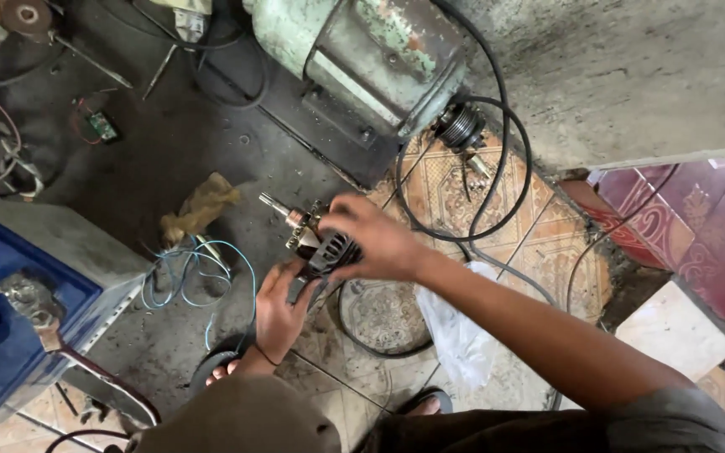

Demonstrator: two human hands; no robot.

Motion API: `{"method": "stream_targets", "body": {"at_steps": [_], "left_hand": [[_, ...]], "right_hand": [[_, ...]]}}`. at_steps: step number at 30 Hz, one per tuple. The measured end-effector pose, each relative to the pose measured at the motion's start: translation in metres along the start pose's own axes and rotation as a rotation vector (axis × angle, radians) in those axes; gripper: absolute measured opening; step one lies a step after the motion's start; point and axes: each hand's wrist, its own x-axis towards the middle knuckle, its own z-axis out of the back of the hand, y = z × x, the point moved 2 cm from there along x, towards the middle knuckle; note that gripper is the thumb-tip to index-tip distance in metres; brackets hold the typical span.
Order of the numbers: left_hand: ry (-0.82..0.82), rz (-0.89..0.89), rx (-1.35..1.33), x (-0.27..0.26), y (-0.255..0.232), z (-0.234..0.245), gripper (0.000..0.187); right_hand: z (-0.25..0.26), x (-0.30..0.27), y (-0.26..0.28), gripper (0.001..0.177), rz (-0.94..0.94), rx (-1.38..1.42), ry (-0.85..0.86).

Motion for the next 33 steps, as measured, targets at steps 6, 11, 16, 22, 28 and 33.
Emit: {"method": "stream_targets", "body": {"at_steps": [6,11,16,22,28,33], "left_hand": [[0.002,-0.132,0.146,0.000,-0.006,0.000,0.035],[0.023,-0.183,0.187,-0.005,0.001,-0.006,0.033],[0.020,-0.199,0.219,-0.001,-0.001,-0.004,0.034],[0.094,-0.180,0.133,-0.006,0.003,-0.005,0.033],[0.031,-0.189,0.175,-0.001,-0.006,-0.002,0.030],[0.021,-0.173,0.161,0.000,-0.008,-0.002,0.030]], "right_hand": [[0.093,-0.052,-0.101,0.038,-0.225,-0.163,-0.654],[0.118,-0.134,-0.192,0.043,-0.570,-0.391,-0.813],[0.128,-0.148,-0.186,0.030,-0.814,0.213,-0.678],[0.193,-0.102,-0.073,0.038,-0.938,0.233,-0.666],[0.179,-0.099,-0.061,0.038,-0.738,0.314,-0.722],[0.171,-0.095,-0.053,0.040,-0.699,0.393,-0.768]]}}
